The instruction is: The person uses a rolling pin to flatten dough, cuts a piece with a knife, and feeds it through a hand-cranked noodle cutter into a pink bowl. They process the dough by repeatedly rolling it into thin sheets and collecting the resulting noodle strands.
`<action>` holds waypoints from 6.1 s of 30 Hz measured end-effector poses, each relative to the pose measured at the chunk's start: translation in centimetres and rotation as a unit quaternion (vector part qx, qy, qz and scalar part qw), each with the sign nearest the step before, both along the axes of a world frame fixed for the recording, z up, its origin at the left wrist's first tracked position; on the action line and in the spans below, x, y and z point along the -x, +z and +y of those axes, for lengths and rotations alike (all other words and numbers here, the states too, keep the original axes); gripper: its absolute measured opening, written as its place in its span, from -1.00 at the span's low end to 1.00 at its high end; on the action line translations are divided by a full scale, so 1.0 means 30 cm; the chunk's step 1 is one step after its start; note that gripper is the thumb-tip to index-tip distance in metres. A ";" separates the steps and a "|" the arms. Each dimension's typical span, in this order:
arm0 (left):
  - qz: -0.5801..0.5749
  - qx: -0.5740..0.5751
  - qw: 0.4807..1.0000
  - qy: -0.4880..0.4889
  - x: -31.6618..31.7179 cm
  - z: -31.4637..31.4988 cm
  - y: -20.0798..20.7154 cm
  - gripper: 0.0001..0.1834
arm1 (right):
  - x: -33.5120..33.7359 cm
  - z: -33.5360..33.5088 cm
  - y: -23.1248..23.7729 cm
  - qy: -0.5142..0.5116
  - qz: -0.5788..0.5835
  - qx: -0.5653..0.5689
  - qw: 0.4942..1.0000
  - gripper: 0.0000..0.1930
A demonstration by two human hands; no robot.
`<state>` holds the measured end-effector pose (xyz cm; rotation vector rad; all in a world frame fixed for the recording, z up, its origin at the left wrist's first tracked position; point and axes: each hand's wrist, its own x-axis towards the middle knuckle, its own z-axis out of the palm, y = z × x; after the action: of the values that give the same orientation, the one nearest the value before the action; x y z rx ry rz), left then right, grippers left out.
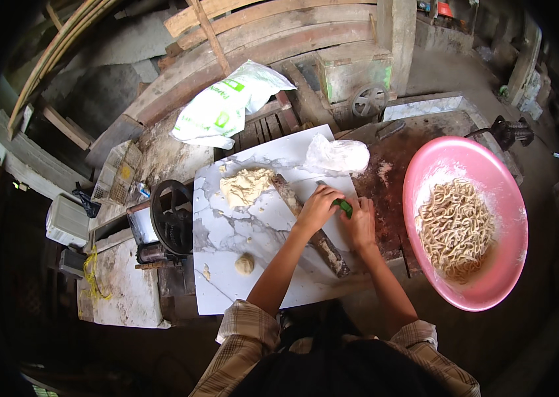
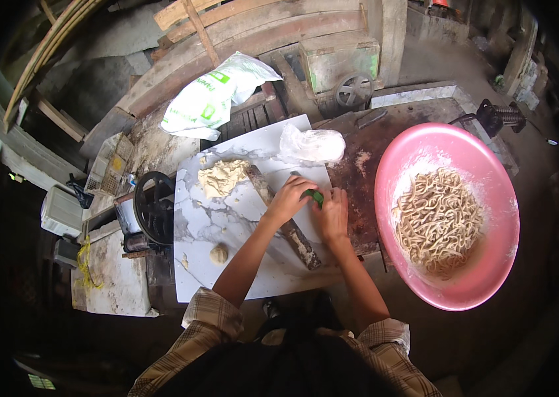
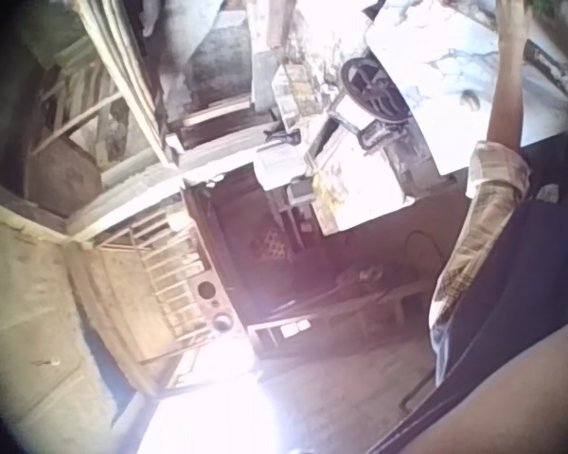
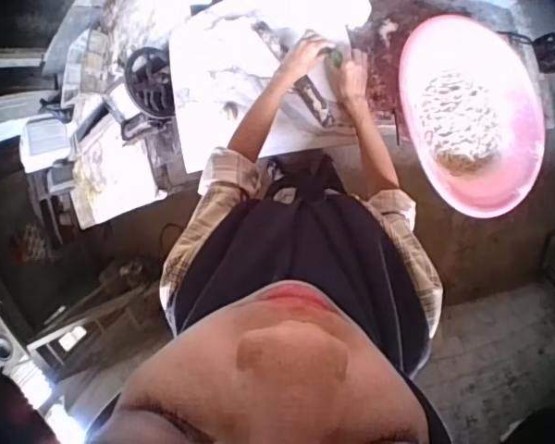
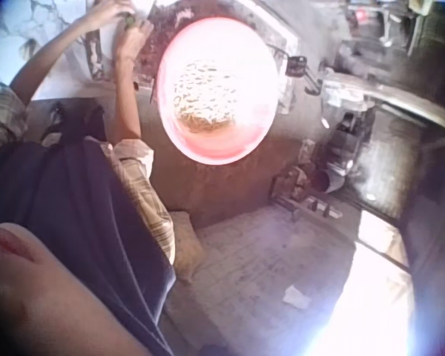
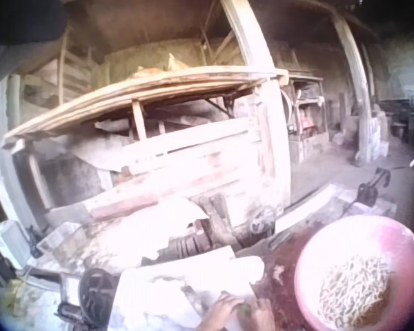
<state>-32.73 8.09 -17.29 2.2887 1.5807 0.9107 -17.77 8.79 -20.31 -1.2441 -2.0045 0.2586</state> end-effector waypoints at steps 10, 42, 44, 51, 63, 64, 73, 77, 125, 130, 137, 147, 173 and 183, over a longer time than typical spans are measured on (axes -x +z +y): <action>-0.085 -0.055 0.990 0.095 0.088 -0.125 0.111 -0.91 | 0.120 -0.125 0.085 0.110 0.059 0.103 0.987 -0.54; -0.135 0.026 0.961 0.240 0.642 -0.769 0.030 -0.83 | 0.426 -0.491 0.263 0.324 -0.254 0.048 0.910 -0.60; -0.131 -0.032 0.962 0.236 0.621 -0.748 0.015 -0.81 | 0.435 -0.495 0.245 0.319 -0.278 0.039 0.905 -0.60; 0.010 0.031 0.948 0.317 0.583 -0.608 -0.025 -0.28 | 0.502 -0.479 0.183 0.169 -0.268 -0.013 0.949 -0.58; 0.062 0.034 0.921 0.384 0.544 -0.705 -0.079 -0.29 | 0.521 -0.540 0.129 0.089 -0.238 -0.066 0.965 -0.52; 0.049 0.036 0.920 0.388 0.548 -0.686 -0.067 -0.28 | 0.530 -0.518 0.132 0.087 -0.236 -0.066 0.966 -0.52; 0.026 0.033 0.908 0.417 0.569 -0.626 -0.040 -0.25 | 0.557 -0.457 0.090 0.082 -0.213 -0.025 0.973 -0.48; 0.057 0.040 0.908 0.413 0.522 -0.756 -0.109 -0.26 | 0.525 -0.551 0.114 0.111 -0.204 -0.080 0.969 -0.51; 0.015 0.009 0.944 0.330 0.524 -0.863 -0.094 -0.36 | 0.575 -0.714 0.121 0.055 -0.216 -0.027 0.974 -0.44; 0.006 -0.033 0.942 0.333 0.582 -0.687 -0.053 -0.35 | 0.633 -0.547 0.094 0.046 -0.220 -0.004 0.975 -0.44; -0.002 -0.017 0.938 0.346 0.629 -0.611 -0.068 -0.33 | 0.667 -0.494 0.055 0.002 -0.220 -0.010 0.975 -0.41; 0.004 -0.047 0.934 0.353 0.603 -0.661 -0.047 -0.36 | 0.667 -0.527 0.089 0.007 -0.239 -0.057 0.969 -0.39; -0.045 -0.021 0.952 0.304 0.639 -0.645 -0.021 -0.71 | 0.670 -0.473 0.117 0.049 -0.108 0.030 0.993 -0.74; -0.057 -0.032 0.951 0.302 0.651 -0.800 0.021 -0.70 | 0.577 -0.548 0.144 0.064 -0.126 -0.019 0.990 -0.70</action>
<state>-52.26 -15.90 -16.65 1.7518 2.2719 1.2096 -35.09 -7.66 -15.98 -1.1733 -2.2983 0.1281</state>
